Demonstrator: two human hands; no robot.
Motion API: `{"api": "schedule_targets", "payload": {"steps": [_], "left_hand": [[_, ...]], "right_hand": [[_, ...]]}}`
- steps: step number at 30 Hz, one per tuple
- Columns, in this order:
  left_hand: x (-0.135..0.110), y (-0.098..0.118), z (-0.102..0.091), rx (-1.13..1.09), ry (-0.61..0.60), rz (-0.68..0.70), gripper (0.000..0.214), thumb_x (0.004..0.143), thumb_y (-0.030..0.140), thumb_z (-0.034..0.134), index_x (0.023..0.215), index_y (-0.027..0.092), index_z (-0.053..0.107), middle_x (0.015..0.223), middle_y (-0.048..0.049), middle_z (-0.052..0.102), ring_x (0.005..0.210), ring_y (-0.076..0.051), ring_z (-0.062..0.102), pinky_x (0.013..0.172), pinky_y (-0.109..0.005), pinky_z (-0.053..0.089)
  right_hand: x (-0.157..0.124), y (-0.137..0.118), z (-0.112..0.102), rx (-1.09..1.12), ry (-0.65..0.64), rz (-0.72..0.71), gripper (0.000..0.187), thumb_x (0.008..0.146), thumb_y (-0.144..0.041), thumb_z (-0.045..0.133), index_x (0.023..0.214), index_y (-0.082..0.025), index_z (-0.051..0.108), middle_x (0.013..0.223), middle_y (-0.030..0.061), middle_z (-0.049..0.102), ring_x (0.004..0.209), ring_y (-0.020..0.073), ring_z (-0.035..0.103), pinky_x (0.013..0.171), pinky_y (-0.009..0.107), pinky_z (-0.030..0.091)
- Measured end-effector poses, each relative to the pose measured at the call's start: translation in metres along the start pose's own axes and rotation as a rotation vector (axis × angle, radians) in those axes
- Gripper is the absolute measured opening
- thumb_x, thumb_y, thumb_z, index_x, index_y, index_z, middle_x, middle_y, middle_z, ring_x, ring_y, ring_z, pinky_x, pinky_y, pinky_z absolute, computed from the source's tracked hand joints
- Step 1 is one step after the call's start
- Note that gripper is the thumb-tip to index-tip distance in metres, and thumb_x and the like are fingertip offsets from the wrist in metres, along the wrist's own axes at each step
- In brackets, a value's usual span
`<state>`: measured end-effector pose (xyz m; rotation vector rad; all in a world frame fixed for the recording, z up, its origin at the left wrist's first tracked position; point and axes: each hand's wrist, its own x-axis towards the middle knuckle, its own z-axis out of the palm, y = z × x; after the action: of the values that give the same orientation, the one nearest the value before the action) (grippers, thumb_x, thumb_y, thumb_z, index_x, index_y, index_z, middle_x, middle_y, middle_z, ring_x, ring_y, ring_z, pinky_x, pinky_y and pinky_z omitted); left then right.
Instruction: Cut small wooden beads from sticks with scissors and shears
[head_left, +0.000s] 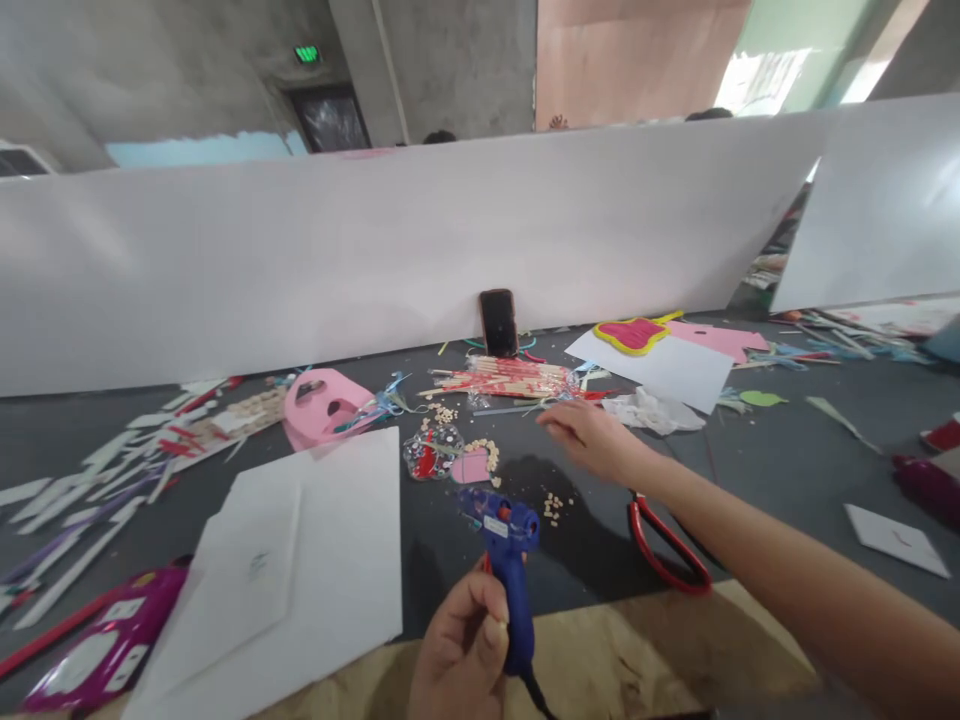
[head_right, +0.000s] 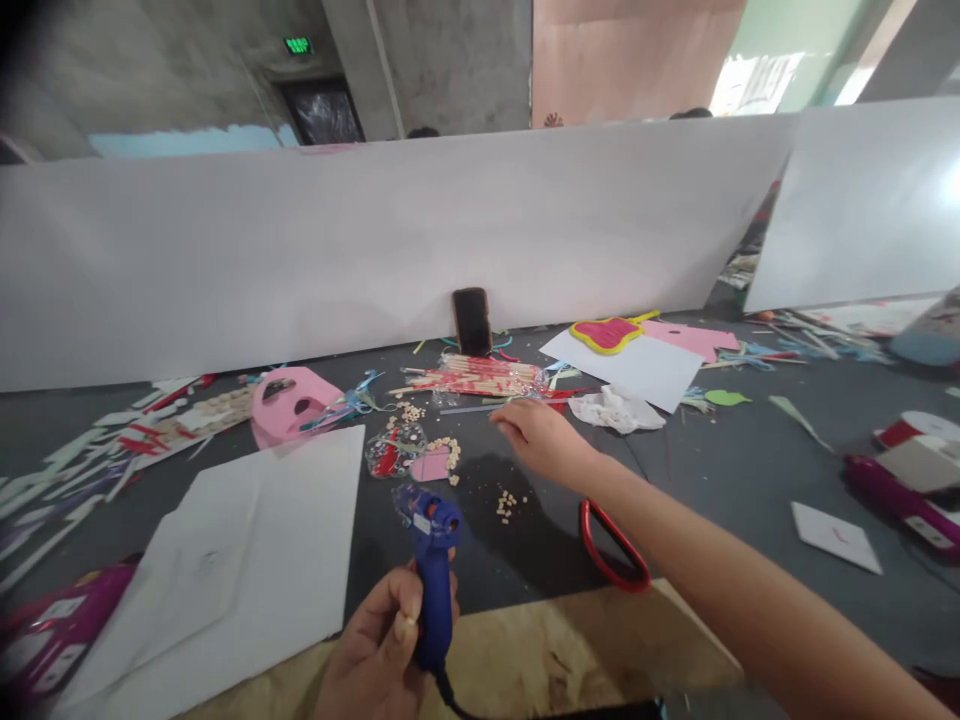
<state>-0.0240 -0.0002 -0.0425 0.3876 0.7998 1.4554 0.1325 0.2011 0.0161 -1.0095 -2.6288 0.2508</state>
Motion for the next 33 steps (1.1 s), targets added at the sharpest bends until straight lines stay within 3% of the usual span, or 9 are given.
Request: {"api": "schedule_targets", "payload": {"steps": [4,8,11,13,17,20,22,28,33], "left_hand": [[-0.006,0.002,-0.010,0.027,0.026,0.035,0.035,0.059,0.041,0.085,0.065,0.015,0.061,0.090,-0.0085,0.070,0.074,-0.015,0.062,0.067,-0.023,0.042],[-0.011,0.003,-0.019,-0.007,-0.017,-0.008,0.034,0.064,0.041,0.082,0.070,0.015,0.061,0.095,-0.0119,0.071,0.080,-0.021,0.067,0.074,-0.029,0.045],[-0.012,0.007,-0.022,-0.067,-0.005,-0.031,0.032,0.064,0.038,0.082,0.072,0.016,0.060,0.091,-0.0104,0.072,0.078,-0.020,0.067,0.073,-0.028,0.046],[-0.011,0.009,-0.021,-0.117,-0.001,-0.034,0.032,0.064,0.037,0.083,0.072,0.016,0.059,0.088,-0.0089,0.071,0.076,-0.019,0.067,0.071,-0.027,0.046],[-0.008,0.009,-0.011,-0.214,0.010,-0.014,0.031,0.063,0.033,0.084,0.070,0.016,0.058,0.092,-0.0064,0.069,0.079,-0.018,0.066,0.072,-0.028,0.048],[-0.006,0.007,-0.003,-0.262,0.029,0.014,0.027,0.065,0.029,0.082,0.069,0.016,0.058,0.099,-0.0053,0.067,0.082,-0.017,0.064,0.072,-0.030,0.051],[-0.003,0.005,0.001,-0.281,0.029,0.009,0.024,0.069,0.028,0.080,0.071,0.017,0.059,0.104,-0.0054,0.066,0.082,-0.017,0.063,0.068,-0.030,0.052],[0.007,0.001,0.008,-0.338,-0.025,-0.007,0.020,0.072,0.027,0.077,0.075,0.018,0.060,0.109,-0.0046,0.064,0.084,-0.016,0.062,0.063,-0.025,0.050],[0.012,0.001,0.021,-0.304,-0.013,0.045,0.018,0.074,0.026,0.076,0.075,0.018,0.059,0.107,-0.0032,0.062,0.082,-0.015,0.061,0.063,-0.025,0.049]], "right_hand": [[0.064,0.026,0.039,-0.141,-0.060,0.027,0.030,0.091,-0.033,0.057,0.116,-0.017,0.058,0.117,0.0076,0.060,0.099,0.0205,0.060,0.084,0.043,0.051],[0.089,0.026,0.066,-0.234,-0.072,0.044,0.032,0.091,-0.034,0.057,0.118,-0.017,0.056,0.120,0.0089,0.058,0.100,0.0208,0.060,0.084,0.042,0.051],[0.091,0.023,0.064,-0.254,-0.033,0.045,0.032,0.090,-0.034,0.057,0.118,-0.016,0.057,0.119,0.0089,0.058,0.100,0.0211,0.060,0.084,0.042,0.051],[0.090,0.022,0.049,-0.241,0.027,0.051,0.030,0.091,-0.034,0.057,0.114,-0.016,0.058,0.115,0.0078,0.060,0.097,0.0198,0.061,0.082,0.041,0.051],[0.075,0.022,-0.008,-0.168,0.280,0.105,0.025,0.097,-0.032,0.044,0.105,-0.014,0.059,0.089,0.0053,0.066,0.078,0.0157,0.063,0.070,0.033,0.051],[0.048,0.017,-0.050,-0.110,0.554,0.084,0.036,0.102,-0.030,0.022,0.124,-0.012,0.044,0.104,0.0120,0.064,0.095,0.0159,0.060,0.078,0.031,0.047],[0.024,0.012,-0.065,-0.096,0.647,0.004,0.034,0.102,-0.030,0.027,0.125,-0.013,0.044,0.107,0.0126,0.064,0.099,0.0162,0.058,0.083,0.033,0.044],[-0.034,0.003,-0.052,-0.148,0.442,-0.380,0.027,0.092,-0.018,0.047,0.110,-0.031,0.063,0.090,0.0012,0.070,0.083,0.0180,0.059,0.079,0.036,0.045],[-0.052,-0.002,-0.034,-0.201,0.355,-0.431,0.029,0.094,-0.018,0.044,0.114,-0.027,0.063,0.082,0.0034,0.069,0.072,0.0169,0.055,0.068,0.032,0.044]]}}
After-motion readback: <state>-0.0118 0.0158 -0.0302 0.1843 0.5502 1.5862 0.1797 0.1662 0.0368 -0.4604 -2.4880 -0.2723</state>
